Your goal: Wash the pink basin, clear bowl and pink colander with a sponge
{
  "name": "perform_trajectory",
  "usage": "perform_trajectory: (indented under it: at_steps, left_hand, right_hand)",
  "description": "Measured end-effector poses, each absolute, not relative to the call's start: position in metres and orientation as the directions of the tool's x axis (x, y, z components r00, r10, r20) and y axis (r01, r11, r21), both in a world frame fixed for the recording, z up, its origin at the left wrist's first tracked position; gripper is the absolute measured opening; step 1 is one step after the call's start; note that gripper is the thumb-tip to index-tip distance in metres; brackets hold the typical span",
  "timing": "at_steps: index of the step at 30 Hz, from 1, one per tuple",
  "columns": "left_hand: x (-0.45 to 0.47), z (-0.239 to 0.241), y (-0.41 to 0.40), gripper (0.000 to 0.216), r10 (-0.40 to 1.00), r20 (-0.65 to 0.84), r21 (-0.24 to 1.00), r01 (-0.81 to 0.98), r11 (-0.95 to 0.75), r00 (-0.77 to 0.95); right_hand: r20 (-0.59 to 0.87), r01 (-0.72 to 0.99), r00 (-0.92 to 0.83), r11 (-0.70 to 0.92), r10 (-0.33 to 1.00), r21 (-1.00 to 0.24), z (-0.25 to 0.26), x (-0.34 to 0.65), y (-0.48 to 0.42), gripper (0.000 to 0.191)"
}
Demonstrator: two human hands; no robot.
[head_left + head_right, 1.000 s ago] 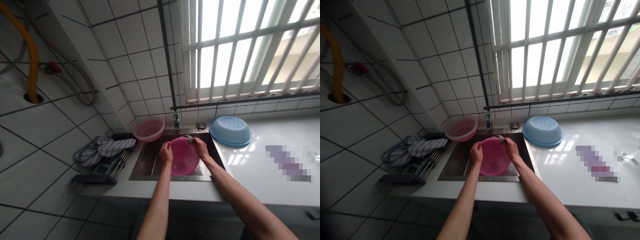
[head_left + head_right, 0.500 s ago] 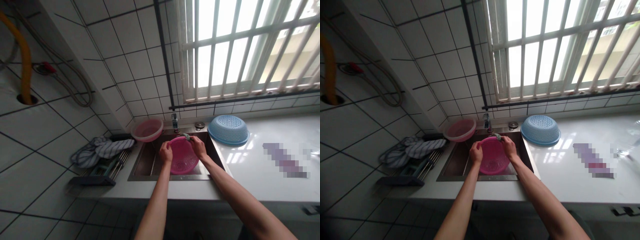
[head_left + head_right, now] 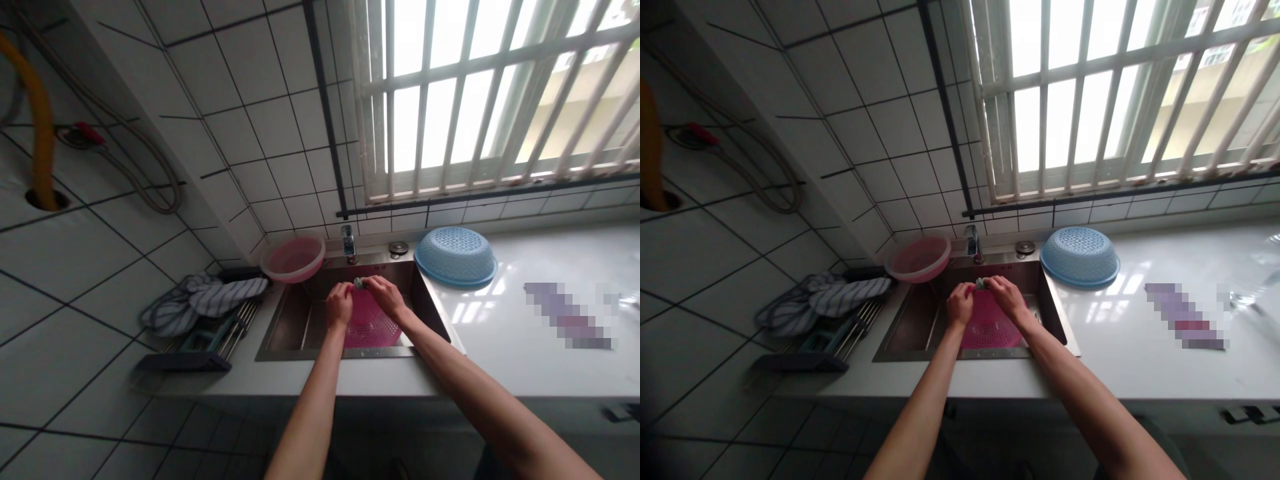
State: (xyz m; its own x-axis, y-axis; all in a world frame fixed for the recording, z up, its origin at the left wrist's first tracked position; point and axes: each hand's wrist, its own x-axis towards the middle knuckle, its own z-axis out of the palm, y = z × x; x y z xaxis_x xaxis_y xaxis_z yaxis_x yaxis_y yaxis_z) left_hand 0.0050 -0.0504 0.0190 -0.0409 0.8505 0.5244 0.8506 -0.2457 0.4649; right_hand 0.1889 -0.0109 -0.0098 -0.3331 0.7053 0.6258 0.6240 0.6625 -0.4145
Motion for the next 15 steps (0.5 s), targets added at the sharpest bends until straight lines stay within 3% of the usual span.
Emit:
perform_trajectory:
  at_steps: [4, 6, 9, 12, 15]
  left_hand:
    - [-0.005, 0.020, -0.050, 0.020, 0.774, 0.561, 0.580, 0.807, -0.114, -0.294]
    - [-0.004, 0.020, -0.049, 0.023, 0.754, 0.570, 0.583, 0.808, -0.092, -0.326]
    - [0.006, 0.020, -0.050, 0.039, 0.770, 0.602, 0.487, 0.862, -0.143, -0.213]
    - [0.015, 0.021, -0.052, 0.040, 0.823, 0.567, 0.386, 0.894, -0.228, -0.035]
    - [0.012, 0.021, -0.053, 0.038, 0.847, 0.525, 0.436, 0.881, -0.185, -0.083]
  right_hand:
    - [0.599, 0.625, -0.062, 0.499, 0.799, -0.601, -0.016, 0.217, 0.001, 0.025]
    - [0.588, 0.630, -0.024, 0.469, 0.809, -0.619, -0.019, 0.224, 0.003, 0.026]
    - [0.601, 0.667, -0.145, 0.526, 0.786, -0.527, -0.019, 0.212, -0.002, 0.025]
    - [0.621, 0.669, -0.330, 0.640, 0.711, -0.378, -0.015, 0.191, -0.010, 0.024]
    - [0.644, 0.648, -0.369, 0.682, 0.670, -0.338, -0.013, 0.184, -0.011, 0.024]
